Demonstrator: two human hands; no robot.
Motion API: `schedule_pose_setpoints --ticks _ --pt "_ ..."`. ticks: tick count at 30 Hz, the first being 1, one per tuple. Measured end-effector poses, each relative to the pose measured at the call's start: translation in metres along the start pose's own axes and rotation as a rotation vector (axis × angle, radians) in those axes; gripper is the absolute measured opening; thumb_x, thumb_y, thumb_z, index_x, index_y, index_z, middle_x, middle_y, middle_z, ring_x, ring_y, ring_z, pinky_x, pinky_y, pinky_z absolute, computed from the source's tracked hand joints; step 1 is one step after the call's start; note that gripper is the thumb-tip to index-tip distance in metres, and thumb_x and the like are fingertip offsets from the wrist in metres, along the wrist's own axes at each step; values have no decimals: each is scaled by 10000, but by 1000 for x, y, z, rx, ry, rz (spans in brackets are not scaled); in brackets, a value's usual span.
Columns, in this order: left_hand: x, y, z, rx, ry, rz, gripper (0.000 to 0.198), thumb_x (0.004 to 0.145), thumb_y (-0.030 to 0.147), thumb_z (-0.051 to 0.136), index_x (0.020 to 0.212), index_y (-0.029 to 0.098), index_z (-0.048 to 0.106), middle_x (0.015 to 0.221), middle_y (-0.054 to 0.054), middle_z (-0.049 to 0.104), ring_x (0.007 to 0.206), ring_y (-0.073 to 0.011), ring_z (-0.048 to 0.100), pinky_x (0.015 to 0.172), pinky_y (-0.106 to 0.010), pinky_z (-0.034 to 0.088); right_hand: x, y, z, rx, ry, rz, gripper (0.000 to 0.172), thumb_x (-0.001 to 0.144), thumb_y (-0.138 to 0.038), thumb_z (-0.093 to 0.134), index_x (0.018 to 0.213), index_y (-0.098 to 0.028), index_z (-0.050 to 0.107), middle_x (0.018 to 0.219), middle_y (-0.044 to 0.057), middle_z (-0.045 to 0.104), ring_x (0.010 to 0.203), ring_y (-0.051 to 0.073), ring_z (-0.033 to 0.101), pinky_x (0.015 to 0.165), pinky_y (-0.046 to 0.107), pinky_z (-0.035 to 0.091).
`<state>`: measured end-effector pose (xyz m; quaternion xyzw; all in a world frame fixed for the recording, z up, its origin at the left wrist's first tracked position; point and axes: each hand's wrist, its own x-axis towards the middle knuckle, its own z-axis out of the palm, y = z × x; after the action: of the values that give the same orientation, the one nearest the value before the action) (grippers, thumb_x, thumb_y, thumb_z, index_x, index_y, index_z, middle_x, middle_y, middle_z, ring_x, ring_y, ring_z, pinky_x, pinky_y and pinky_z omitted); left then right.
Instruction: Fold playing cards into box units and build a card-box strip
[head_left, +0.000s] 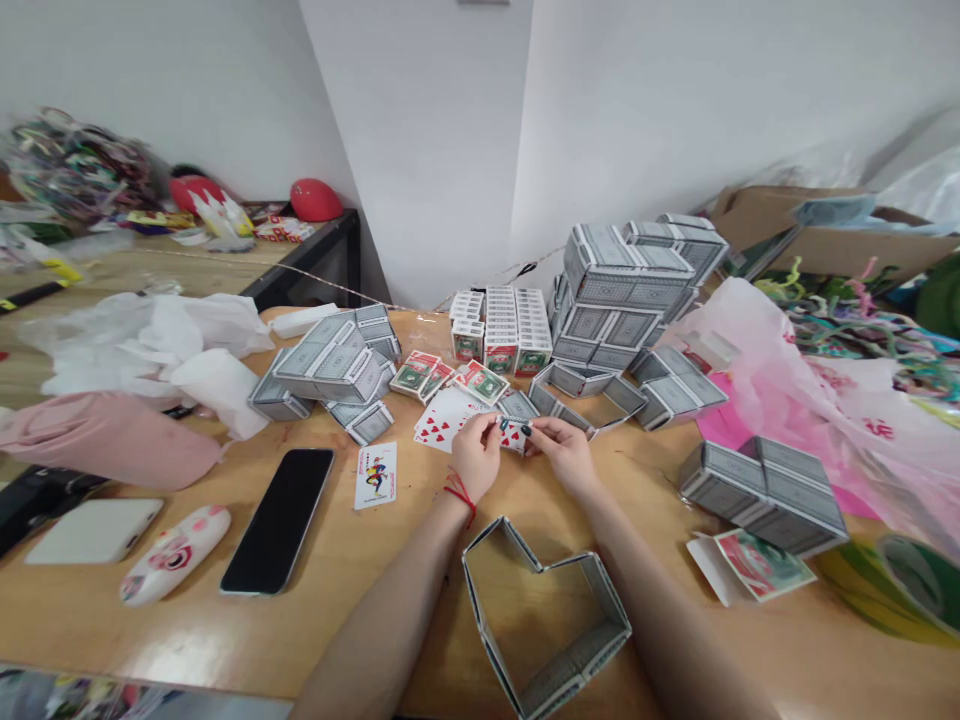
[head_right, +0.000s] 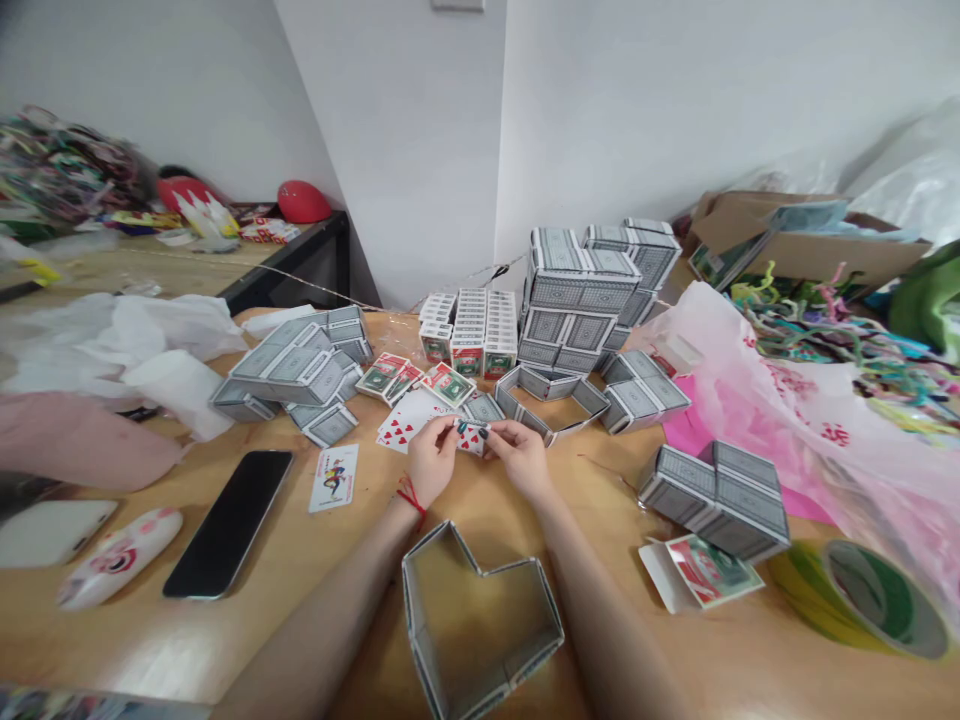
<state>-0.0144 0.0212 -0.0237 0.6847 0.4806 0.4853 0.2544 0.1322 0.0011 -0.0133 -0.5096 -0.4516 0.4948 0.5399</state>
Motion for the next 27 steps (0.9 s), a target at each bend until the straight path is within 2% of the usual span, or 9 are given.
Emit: schedule_pose_setpoints --ticks 9,15,19,24,27 --pt "1 8 -3 24 -45 -54 98 739 247 583 802 172 574 771 -19 621 729 -130 574 661 -247 453 -2 -1 2 -23 -95 -37 296 660 -427 662 790 -160 660 664 32 659 563 141 592 566 283 499" --pt "1 4 0 24 -74 -43 106 743 264 590 784 174 552 758 -15 605 722 -133 570 658 -253 452 -1 0 1 -21 -88 -36 263 641 -402 685 752 -163 681 658 28 656 553 133 580 565 274 488" --pt "1 3 1 43 -104 28 44 796 182 494 826 171 523 811 -40 591 786 -146 564 711 -274 460 0 1 0 0 -54 -33 250 639 -381 695 745 -156 671 648 21 647 540 124 576 556 264 486" --pt "-1 4 0 31 -206 78 141 815 118 409 913 161 502 897 -71 585 872 -168 555 778 -315 467 1 3 -2 20 -17 -20 249 644 -386 693 726 -157 642 605 11 628 507 123 563 515 254 469" --pt "-2 5 -1 20 -181 76 212 804 124 440 1006 164 491 990 -84 584 943 -177 551 829 -335 463 2 6 -3 4 22 -43 245 648 -390 689 723 -163 637 580 4 615 492 117 546 498 244 448"
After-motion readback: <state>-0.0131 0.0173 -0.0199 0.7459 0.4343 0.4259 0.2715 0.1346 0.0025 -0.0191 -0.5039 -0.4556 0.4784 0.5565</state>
